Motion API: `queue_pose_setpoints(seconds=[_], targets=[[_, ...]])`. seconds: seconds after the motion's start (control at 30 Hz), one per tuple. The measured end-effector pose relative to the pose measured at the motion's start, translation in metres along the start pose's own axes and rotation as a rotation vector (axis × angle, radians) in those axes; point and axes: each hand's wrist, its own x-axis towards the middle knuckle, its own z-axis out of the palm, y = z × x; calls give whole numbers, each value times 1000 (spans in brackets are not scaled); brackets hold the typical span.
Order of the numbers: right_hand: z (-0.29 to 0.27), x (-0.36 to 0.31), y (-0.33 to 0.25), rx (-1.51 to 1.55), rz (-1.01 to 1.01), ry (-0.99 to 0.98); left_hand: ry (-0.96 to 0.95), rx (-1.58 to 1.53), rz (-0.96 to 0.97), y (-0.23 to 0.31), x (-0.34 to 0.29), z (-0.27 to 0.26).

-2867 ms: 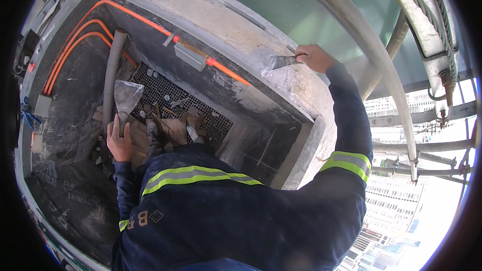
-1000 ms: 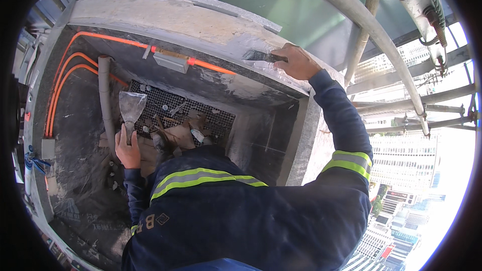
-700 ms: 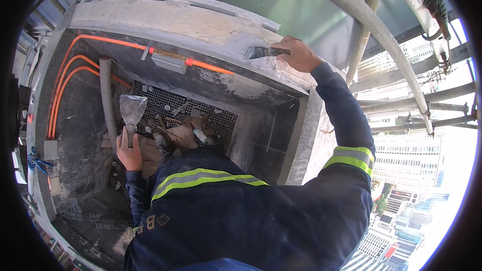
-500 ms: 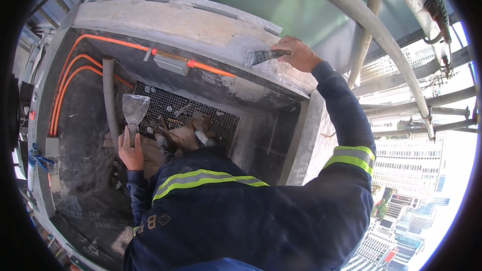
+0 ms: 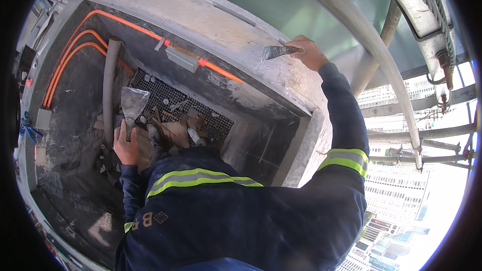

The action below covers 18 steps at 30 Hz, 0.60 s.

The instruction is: The person applies a white sealant along the edge of a concrete ledge using a caulking gun and smooths it with a putty knife. The person repeatedly scrapes and smooths the applied sealant to create a clean finish.

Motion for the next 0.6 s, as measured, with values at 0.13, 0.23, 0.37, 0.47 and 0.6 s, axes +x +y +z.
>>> queue_pose_setpoints(seconds=[0.13,0.23,0.37,0.47,0.6], targets=[[-3,-7,-6,27,13,-49,-24,-3,-29,-1,2,-3],[8,-5,-12,0,-37,-86,-43,-29,-46,0,6,-3],[13,-2,-18,-20,-33,-126,-20,-13,-7,-2,8,1],[11,-9,-11,-88,-26,-159,-23,9,-1,-1,10,-1],[5,-17,-2,-141,-68,-181,-36,-4,-20,-1,10,-2]])
